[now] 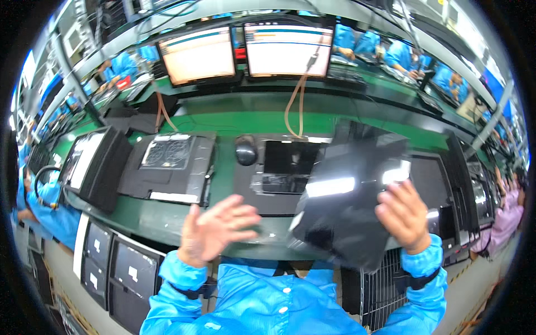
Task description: Assembling and inspecting electronic tablet screens in a factory environment.
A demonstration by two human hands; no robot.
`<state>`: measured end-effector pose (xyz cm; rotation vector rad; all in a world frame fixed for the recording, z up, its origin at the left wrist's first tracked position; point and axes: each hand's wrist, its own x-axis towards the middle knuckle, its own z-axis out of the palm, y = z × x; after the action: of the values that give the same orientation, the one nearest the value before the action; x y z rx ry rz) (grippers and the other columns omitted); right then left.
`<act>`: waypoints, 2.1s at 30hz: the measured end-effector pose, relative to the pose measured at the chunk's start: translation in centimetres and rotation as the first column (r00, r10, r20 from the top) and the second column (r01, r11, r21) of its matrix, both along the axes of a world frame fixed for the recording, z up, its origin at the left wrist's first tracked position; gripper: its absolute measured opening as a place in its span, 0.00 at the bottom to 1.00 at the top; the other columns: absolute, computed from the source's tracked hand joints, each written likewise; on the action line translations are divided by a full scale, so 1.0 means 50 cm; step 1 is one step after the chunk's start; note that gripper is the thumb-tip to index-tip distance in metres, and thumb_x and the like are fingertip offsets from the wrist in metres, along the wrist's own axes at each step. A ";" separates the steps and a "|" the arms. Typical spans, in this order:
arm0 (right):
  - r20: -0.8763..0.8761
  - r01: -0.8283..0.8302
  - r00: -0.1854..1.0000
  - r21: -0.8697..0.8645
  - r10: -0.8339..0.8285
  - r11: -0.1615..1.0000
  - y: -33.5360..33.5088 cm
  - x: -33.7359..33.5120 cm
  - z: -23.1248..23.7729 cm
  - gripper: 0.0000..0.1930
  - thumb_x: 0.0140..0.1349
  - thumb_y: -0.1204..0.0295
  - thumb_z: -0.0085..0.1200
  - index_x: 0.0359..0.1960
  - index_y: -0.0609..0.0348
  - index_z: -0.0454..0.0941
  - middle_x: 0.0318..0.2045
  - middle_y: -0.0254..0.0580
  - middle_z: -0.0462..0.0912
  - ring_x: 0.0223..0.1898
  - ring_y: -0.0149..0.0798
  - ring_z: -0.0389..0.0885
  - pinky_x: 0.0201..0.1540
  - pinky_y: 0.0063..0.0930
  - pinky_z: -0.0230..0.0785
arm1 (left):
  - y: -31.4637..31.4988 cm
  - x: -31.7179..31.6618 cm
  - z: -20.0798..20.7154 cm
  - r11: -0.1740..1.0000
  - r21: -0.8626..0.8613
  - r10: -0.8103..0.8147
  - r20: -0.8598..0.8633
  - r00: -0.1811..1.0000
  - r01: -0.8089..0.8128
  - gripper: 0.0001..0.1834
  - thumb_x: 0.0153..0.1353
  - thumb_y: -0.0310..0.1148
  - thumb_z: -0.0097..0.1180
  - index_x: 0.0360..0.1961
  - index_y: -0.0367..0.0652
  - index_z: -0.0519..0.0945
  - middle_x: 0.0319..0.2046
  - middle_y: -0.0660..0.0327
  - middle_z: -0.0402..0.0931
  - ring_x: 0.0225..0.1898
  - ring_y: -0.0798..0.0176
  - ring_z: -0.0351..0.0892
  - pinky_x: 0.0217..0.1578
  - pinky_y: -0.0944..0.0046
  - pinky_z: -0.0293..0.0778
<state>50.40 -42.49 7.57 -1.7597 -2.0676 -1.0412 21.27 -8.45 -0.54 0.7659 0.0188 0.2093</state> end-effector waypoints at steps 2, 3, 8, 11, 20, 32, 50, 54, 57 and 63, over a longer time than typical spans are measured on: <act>0.014 -0.253 0.967 -0.014 0.254 0.967 0.164 -0.058 -0.006 0.14 0.58 0.73 0.65 0.47 0.52 0.83 0.55 0.43 0.85 0.61 0.52 0.82 0.67 0.58 0.72 | -0.024 -0.016 -0.050 0.934 -0.267 -0.194 0.184 0.964 0.238 0.52 0.65 0.69 0.53 0.74 0.36 0.62 0.68 0.44 0.70 0.68 0.44 0.71 0.69 0.40 0.66; 0.007 -0.346 0.938 -0.041 0.347 0.937 0.241 -0.091 -0.004 0.15 0.59 0.72 0.64 0.49 0.52 0.84 0.55 0.41 0.85 0.61 0.48 0.82 0.67 0.54 0.72 | -0.041 -0.050 -0.056 0.973 -0.227 -0.028 0.080 0.996 0.045 0.45 0.66 0.59 0.57 0.73 0.35 0.65 0.65 0.46 0.72 0.66 0.46 0.73 0.68 0.42 0.68; -0.386 -0.297 0.846 0.233 0.369 0.926 0.589 -0.196 -0.110 0.17 0.53 0.78 0.65 0.46 0.62 0.82 0.45 0.46 0.83 0.49 0.49 0.83 0.55 0.41 0.78 | -0.030 -0.224 -0.102 0.815 -0.216 0.514 -0.163 0.842 -0.538 0.28 0.63 0.21 0.59 0.66 0.36 0.72 0.58 0.52 0.79 0.59 0.49 0.80 0.61 0.49 0.77; -0.479 -0.343 0.827 -0.013 0.295 0.939 0.735 -0.183 -0.193 0.12 0.55 0.77 0.62 0.42 0.61 0.83 0.43 0.45 0.83 0.52 0.49 0.80 0.63 0.47 0.72 | -0.030 -0.307 -0.107 0.564 -0.060 0.807 -0.172 0.565 -0.824 0.31 0.62 0.21 0.60 0.68 0.37 0.69 0.59 0.52 0.77 0.60 0.49 0.79 0.63 0.50 0.75; -0.512 -0.345 0.843 -0.281 0.164 0.896 0.738 -0.216 -0.135 0.09 0.61 0.70 0.64 0.42 0.57 0.84 0.33 0.49 0.84 0.41 0.53 0.85 0.53 0.45 0.78 | 0.064 -0.383 -0.100 0.302 -0.042 0.944 -0.129 0.305 -0.952 0.23 0.68 0.24 0.58 0.63 0.34 0.73 0.55 0.52 0.82 0.53 0.50 0.85 0.56 0.51 0.82; -0.757 -0.524 0.492 0.136 0.430 0.841 0.625 -0.407 -0.123 0.12 0.60 0.68 0.67 0.43 0.59 0.85 0.35 0.46 0.87 0.35 0.49 0.86 0.38 0.39 0.78 | 0.097 -0.292 -0.064 0.419 -0.250 0.868 -0.173 0.466 -0.873 0.15 0.71 0.29 0.55 0.55 0.34 0.80 0.52 0.52 0.85 0.52 0.53 0.86 0.56 0.54 0.82; -0.763 -0.540 0.560 -0.042 0.322 0.840 0.583 -0.399 -0.116 0.12 0.60 0.73 0.65 0.44 0.60 0.79 0.30 0.46 0.82 0.33 0.51 0.84 0.40 0.40 0.77 | 0.059 -0.252 -0.071 0.368 -0.055 0.925 -0.078 0.372 -0.928 0.20 0.69 0.25 0.56 0.61 0.38 0.76 0.54 0.54 0.83 0.53 0.53 0.85 0.55 0.53 0.83; -0.683 -0.554 0.594 0.034 0.424 0.832 0.597 -0.404 -0.111 0.13 0.59 0.73 0.65 0.44 0.59 0.78 0.30 0.44 0.80 0.34 0.50 0.82 0.42 0.43 0.75 | 0.051 -0.248 -0.058 0.360 -0.072 0.929 -0.064 0.364 -0.930 0.21 0.69 0.25 0.56 0.63 0.38 0.75 0.56 0.54 0.81 0.54 0.54 0.84 0.57 0.54 0.81; -0.487 -0.299 0.750 0.354 0.448 0.886 0.605 -0.408 -0.090 0.14 0.56 0.72 0.68 0.41 0.58 0.77 0.33 0.41 0.78 0.35 0.51 0.79 0.43 0.47 0.73 | 0.040 -0.204 -0.011 0.184 0.023 0.981 0.060 0.185 -0.983 0.22 0.70 0.23 0.55 0.64 0.37 0.73 0.58 0.55 0.77 0.57 0.57 0.80 0.60 0.57 0.77; -0.623 -0.394 -0.753 0.166 -0.213 0.904 0.574 -0.436 -0.136 0.25 0.77 0.48 0.47 0.56 0.58 0.76 0.40 0.37 0.82 0.42 0.36 0.81 0.45 0.39 0.79 | 0.014 -0.106 0.029 -0.040 0.364 0.971 0.235 0.050 -0.931 0.17 0.68 0.22 0.58 0.57 0.34 0.75 0.53 0.54 0.79 0.50 0.60 0.79 0.50 0.59 0.76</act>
<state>28.60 -13.77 0.78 -0.9862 -0.5863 1.3172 15.98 -7.73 0.92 1.1109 0.6889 1.6776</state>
